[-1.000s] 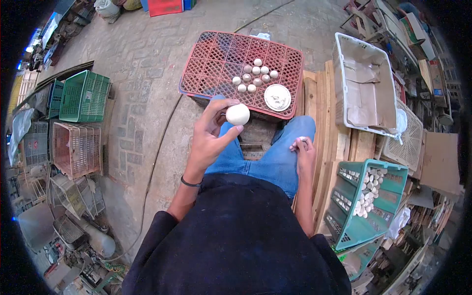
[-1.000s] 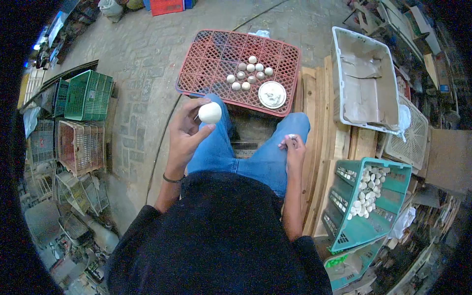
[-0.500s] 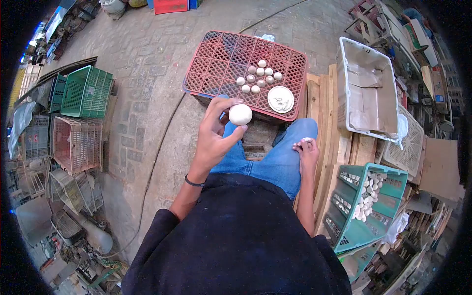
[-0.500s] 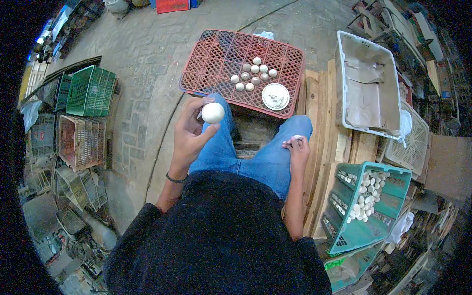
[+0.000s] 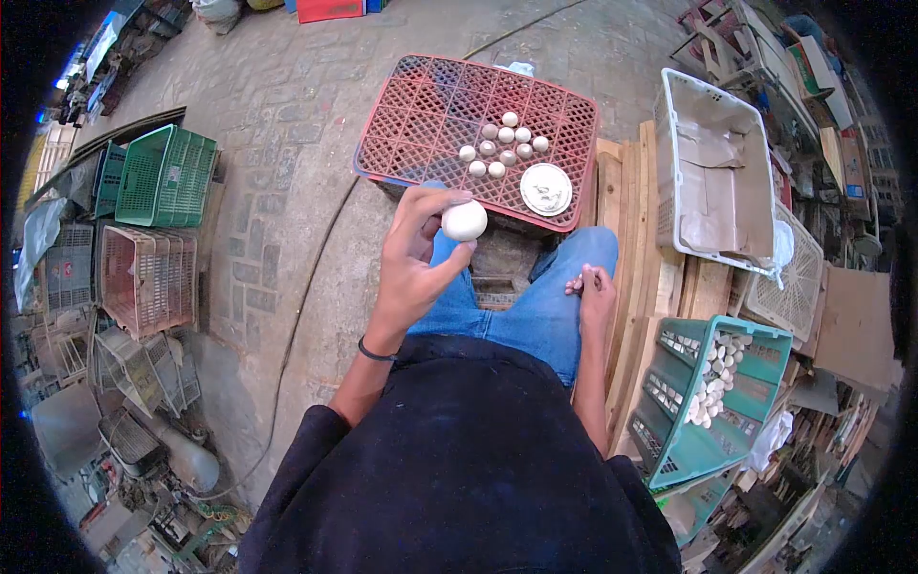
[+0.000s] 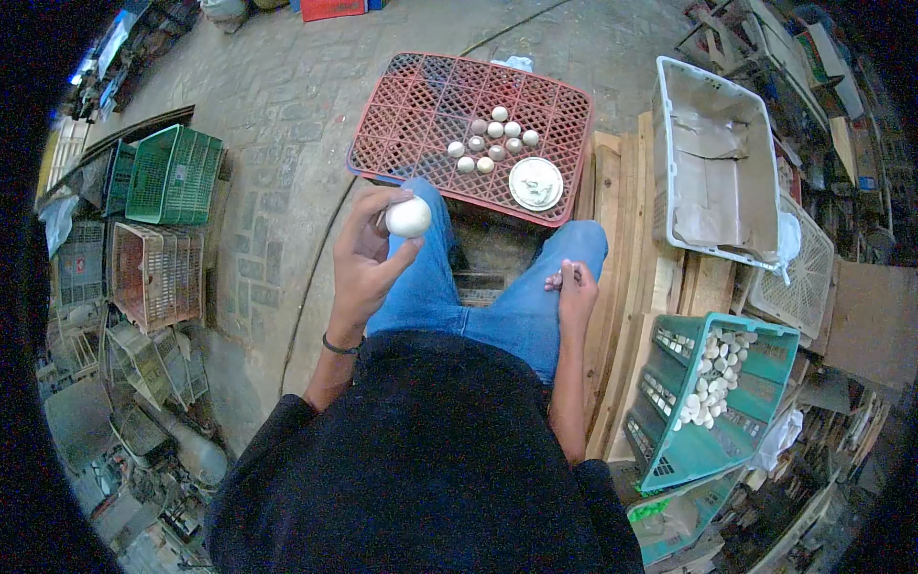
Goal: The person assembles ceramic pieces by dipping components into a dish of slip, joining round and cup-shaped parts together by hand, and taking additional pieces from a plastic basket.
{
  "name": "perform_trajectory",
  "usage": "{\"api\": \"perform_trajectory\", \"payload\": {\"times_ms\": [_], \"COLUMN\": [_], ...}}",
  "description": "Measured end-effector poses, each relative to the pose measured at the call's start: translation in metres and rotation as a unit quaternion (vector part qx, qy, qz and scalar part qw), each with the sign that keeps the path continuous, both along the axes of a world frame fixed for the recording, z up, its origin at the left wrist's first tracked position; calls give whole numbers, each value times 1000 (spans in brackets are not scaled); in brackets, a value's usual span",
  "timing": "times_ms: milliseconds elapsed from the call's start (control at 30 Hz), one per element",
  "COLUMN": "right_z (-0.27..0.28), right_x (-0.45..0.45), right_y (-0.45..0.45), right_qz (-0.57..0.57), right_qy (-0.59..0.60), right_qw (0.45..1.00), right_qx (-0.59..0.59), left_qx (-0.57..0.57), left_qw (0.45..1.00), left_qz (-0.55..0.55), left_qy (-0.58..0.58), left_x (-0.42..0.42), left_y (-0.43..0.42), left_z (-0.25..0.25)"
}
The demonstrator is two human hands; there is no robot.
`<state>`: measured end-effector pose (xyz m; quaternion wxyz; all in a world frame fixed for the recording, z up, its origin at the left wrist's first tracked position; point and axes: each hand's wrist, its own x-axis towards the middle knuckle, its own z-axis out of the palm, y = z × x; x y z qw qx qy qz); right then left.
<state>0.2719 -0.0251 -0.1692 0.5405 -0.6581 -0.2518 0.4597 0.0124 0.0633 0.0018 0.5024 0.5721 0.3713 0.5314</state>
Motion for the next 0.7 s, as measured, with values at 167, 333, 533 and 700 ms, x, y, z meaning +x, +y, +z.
{"api": "perform_trajectory", "payload": {"times_ms": [167,333,533,700], "right_z": [4,6,-6,8], "right_x": [-6,-5,1,-9], "right_y": [1,-1,-4,1], "right_qz": [-22,-7,37,0], "right_qy": [-22,-13,-54,-32], "right_qw": [999,999,998,999], "right_qx": [15,32,18,30], "left_qx": [20,58,52,46], "left_qw": [1000,997,996,990], "left_qz": [3,1,33,51], "left_qy": [19,59,67,120], "left_x": [-2,-3,1,-2], "left_y": [1,0,0,-2], "left_z": [-2,-2,1,1]}}
